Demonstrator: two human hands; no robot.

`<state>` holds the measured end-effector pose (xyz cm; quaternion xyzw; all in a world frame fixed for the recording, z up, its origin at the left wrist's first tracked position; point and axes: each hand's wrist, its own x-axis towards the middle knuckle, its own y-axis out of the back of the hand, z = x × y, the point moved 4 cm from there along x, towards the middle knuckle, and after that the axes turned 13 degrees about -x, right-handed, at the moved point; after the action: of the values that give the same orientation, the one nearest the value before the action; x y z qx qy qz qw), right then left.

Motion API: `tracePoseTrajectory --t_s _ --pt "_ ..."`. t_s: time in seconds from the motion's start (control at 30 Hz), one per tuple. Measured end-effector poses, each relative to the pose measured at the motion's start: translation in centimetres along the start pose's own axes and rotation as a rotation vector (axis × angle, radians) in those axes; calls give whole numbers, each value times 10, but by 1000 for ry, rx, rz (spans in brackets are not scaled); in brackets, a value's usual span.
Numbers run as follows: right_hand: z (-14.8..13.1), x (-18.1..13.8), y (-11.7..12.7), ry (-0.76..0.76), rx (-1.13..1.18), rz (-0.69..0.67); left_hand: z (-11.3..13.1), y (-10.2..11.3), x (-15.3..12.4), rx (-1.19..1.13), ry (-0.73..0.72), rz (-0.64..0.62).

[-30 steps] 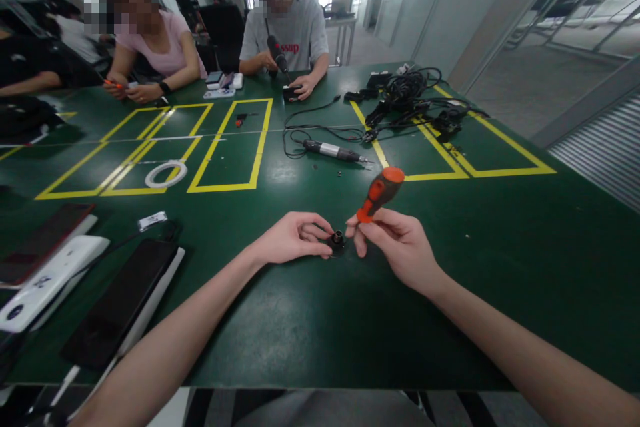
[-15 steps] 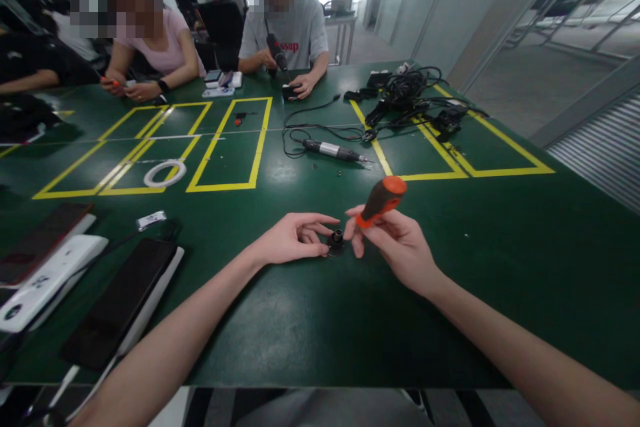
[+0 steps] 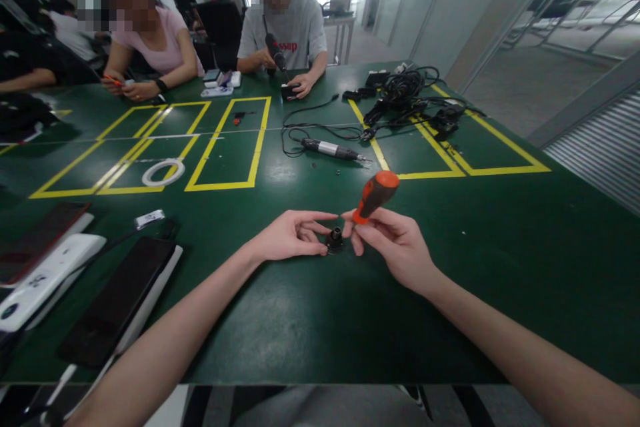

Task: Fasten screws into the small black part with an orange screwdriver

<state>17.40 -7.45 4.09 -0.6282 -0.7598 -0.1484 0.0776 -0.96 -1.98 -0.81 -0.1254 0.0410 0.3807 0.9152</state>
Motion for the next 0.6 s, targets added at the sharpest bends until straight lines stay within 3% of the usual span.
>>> tracePoseTrajectory --t_s 0.27,0.6 --pt "2 1 2 -23 -49 60 0 -2 1 40 -8 19" --pt "4 -3 -1 7 114 -88 5 -6 0 80 -4 19"
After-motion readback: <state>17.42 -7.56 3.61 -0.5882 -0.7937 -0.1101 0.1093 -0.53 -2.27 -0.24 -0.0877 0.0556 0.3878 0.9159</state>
